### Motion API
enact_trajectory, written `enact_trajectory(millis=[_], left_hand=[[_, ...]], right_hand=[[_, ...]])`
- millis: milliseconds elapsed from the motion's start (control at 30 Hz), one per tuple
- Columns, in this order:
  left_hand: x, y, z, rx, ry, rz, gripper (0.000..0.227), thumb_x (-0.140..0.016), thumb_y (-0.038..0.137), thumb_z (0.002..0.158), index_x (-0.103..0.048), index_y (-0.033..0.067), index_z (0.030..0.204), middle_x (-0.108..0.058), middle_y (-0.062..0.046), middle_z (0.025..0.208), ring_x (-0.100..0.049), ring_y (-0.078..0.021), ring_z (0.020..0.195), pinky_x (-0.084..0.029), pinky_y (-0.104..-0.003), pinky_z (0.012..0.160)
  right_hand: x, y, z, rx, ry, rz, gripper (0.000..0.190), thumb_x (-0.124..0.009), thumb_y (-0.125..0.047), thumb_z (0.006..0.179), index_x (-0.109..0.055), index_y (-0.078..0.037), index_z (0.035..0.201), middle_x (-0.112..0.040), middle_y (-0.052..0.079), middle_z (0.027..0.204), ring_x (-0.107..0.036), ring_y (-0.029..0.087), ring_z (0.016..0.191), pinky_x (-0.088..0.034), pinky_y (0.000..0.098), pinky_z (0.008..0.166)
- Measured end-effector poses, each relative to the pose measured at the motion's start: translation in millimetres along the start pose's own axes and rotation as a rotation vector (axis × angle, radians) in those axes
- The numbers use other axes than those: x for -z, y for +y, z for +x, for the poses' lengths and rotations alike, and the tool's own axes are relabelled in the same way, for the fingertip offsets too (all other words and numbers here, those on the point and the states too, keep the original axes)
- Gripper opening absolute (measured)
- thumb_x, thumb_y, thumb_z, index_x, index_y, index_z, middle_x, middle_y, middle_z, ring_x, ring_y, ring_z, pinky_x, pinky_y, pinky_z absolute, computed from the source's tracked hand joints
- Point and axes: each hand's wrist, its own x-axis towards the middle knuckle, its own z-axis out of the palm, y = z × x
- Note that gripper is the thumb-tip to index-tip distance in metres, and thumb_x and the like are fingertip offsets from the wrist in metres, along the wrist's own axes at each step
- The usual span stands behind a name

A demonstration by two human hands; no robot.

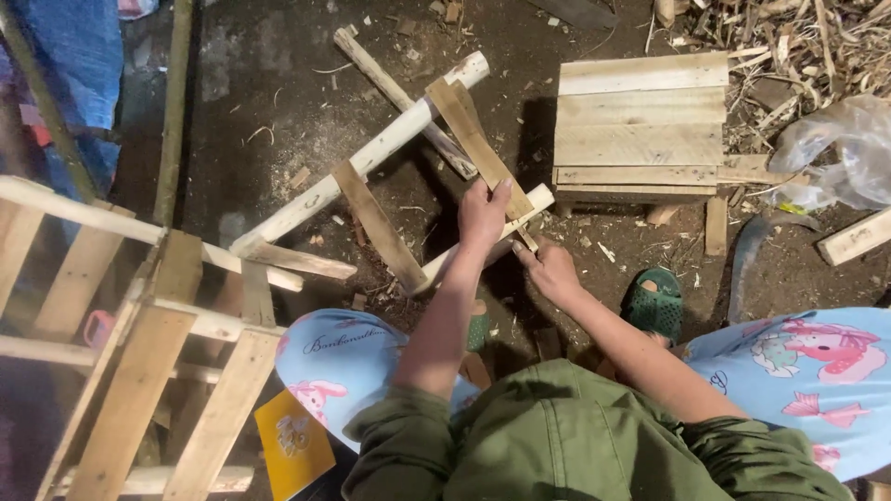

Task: The person sits on the ground assembling small wooden frame structures from sticks and slats. They trim and shape wooden sticks with a billhook-style blade, position slats against the frame, and drive nails using a hammer, working on multiple frame pieces one at a time.

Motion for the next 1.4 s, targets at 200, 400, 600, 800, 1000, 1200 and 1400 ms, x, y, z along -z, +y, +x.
enact_trajectory(millis=[200,400,600,800,1000,1200,1400], left_hand=[[-1.3,5.6,-7.3,0.035,-0.043,0.032,0.052,-0.061,0.056,0.092,-0.072,0.0096,0.112,-0.077,-0.016,0.1,-0.071,-0.0357,0.108,-0.056,-0.049,0.089],[-0.9,-8.3,0.9,0.066,-0.088,0.052,0.057,-0.059,0.06,0.093,-0.069,0.0111,0.121,-0.075,-0.017,0.112,-0.067,-0.0383,0.118,-0.053,-0.051,0.095],[-5.1,-13.6,8.3,0.085,-0.099,0.084,0.058,-0.057,0.065,0.093,-0.068,0.0159,0.123,-0.073,-0.013,0.119,-0.065,-0.0342,0.123,-0.051,-0.051,0.1],[1.3,-7.1,2.8,0.113,-0.144,0.119,0.059,-0.053,0.065,0.095,-0.065,0.0169,0.128,-0.072,-0.011,0.124,-0.062,-0.0324,0.127,-0.049,-0.049,0.104],[2.9,-8.6,5.3,0.117,-0.184,0.106,0.063,-0.05,0.068,0.096,-0.064,0.0172,0.129,-0.072,-0.011,0.125,-0.063,-0.0327,0.126,-0.049,-0.05,0.103],[16.0,6.1,-2.7,0.086,-0.24,0.142,0.069,-0.044,0.066,0.098,-0.064,0.01,0.132,-0.069,-0.018,0.129,-0.059,-0.0367,0.131,-0.045,-0.054,0.108],[10.5,0.7,-0.6,0.097,-0.266,0.124,0.074,-0.042,0.065,0.099,-0.061,0.0052,0.137,-0.065,-0.021,0.135,-0.054,-0.0375,0.136,-0.042,-0.055,0.112]], right_hand=[[7.0,-16.7,-9.5,0.0,-0.01,0.007,0.055,-0.063,-0.057,0.097,-0.069,-0.002,0.103,-0.07,0.032,0.095,-0.065,0.055,0.103,-0.049,0.0638,0.084],[5.6,-6.7,2.0,-0.038,-0.01,0.004,0.054,-0.075,-0.052,0.088,-0.071,-0.003,0.109,-0.073,0.03,0.099,-0.067,0.052,0.107,-0.05,0.0611,0.088],[12.8,5.9,7.6,-0.061,-0.067,-0.015,0.063,-0.079,-0.054,0.083,-0.07,-0.001,0.116,-0.074,0.03,0.101,-0.066,0.051,0.113,-0.051,0.0591,0.096],[5.1,9.6,7.7,-0.061,-0.08,-0.051,0.055,-0.07,-0.054,0.092,-0.072,-0.004,0.116,-0.075,0.027,0.105,-0.066,0.048,0.116,-0.051,0.058,0.097],[21.5,-12.0,-3.6,-0.034,-0.129,-0.08,0.06,-0.072,-0.054,0.089,-0.07,-0.001,0.119,-0.072,0.032,0.109,-0.063,0.052,0.117,-0.049,0.0606,0.098],[5.7,14.6,17.2,-0.064,-0.121,-0.117,0.056,-0.063,-0.058,0.095,-0.069,-0.01,0.124,-0.074,0.025,0.109,-0.065,0.046,0.118,-0.051,0.058,0.096],[10.7,-19.3,-10.4,-0.064,-0.028,-0.005,0.055,-0.064,-0.052,0.095,-0.069,-0.001,0.115,-0.072,0.035,0.103,-0.065,0.054,0.111,-0.05,0.0636,0.093]])
